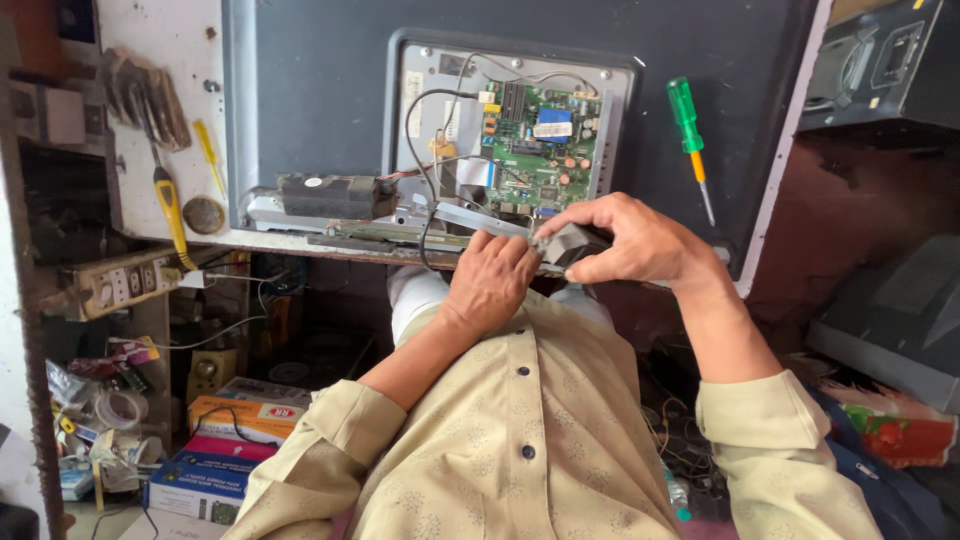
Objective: The person uses a multimeter to test points on a circuit board inside a disassembled CRT television. They then use a screwdriver to remove a metal bracket and disconnect wires from a power supply unit, placing the unit aside.
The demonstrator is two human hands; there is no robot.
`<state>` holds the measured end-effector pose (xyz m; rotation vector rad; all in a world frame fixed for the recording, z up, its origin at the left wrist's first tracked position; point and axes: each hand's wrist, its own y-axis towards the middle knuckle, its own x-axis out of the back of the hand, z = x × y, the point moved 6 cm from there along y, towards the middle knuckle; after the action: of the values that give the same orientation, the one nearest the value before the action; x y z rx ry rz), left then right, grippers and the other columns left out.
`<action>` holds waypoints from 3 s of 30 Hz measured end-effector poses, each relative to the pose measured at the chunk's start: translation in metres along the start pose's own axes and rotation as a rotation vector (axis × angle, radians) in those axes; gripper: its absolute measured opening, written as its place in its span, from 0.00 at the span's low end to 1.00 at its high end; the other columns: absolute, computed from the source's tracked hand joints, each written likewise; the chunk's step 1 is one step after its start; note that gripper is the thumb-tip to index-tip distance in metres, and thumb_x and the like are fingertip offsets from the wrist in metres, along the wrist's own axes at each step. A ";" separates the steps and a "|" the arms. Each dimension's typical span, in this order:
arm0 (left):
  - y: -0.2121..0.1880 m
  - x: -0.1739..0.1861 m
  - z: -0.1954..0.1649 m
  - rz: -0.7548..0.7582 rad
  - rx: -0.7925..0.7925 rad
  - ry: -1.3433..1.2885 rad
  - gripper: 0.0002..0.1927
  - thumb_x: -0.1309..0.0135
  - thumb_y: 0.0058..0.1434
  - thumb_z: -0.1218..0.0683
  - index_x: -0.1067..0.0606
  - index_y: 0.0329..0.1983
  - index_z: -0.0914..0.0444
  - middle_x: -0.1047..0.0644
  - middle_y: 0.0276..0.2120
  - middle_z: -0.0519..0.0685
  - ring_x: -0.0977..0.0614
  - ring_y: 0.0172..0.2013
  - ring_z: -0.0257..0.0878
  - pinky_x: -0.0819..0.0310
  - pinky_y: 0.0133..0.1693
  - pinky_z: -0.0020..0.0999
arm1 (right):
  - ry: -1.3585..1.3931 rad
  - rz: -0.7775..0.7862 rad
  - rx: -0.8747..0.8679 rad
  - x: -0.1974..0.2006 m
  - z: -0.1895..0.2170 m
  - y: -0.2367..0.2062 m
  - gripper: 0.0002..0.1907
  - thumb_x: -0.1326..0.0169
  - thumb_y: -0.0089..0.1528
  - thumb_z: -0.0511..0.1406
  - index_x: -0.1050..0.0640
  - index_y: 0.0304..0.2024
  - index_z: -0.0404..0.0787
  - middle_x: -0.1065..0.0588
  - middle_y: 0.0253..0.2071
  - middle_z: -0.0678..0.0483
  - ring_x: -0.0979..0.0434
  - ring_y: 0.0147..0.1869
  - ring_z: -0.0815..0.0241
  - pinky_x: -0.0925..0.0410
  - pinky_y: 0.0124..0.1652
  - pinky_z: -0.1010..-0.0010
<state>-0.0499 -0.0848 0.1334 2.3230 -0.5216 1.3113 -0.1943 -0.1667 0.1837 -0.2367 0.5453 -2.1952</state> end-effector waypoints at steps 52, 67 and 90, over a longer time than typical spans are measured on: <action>-0.020 0.003 0.017 -0.044 0.094 -0.102 0.25 0.51 0.65 0.56 0.29 0.66 0.65 0.25 0.28 0.46 0.22 0.32 0.42 0.34 0.42 0.40 | -0.199 -0.274 -0.145 -0.023 0.064 -0.027 0.20 0.32 0.53 0.38 0.21 0.44 0.35 0.22 0.30 0.60 0.27 0.33 0.73 0.31 0.33 0.77; 0.000 0.061 0.095 -0.245 0.457 -0.093 0.05 0.45 0.64 0.57 0.22 0.39 0.63 0.21 0.28 0.52 0.20 0.29 0.51 0.32 0.34 0.47 | -0.138 -0.370 -0.230 -0.011 0.051 -0.051 0.17 0.35 0.56 0.34 0.22 0.47 0.37 0.27 0.31 0.63 0.31 0.34 0.74 0.35 0.34 0.79; 0.003 0.049 0.122 -0.471 1.031 -0.616 0.16 0.53 0.70 0.49 0.24 0.31 0.63 0.22 0.21 0.50 0.25 0.21 0.43 0.35 0.27 0.41 | 0.125 -0.494 0.176 -0.031 0.106 -0.086 0.11 0.42 0.57 0.31 0.22 0.43 0.36 0.22 0.37 0.58 0.23 0.41 0.71 0.29 0.42 0.76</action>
<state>0.0592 -0.1572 0.1192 3.3772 0.7135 0.6467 -0.1971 -0.1274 0.3180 -0.1511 0.3840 -2.7365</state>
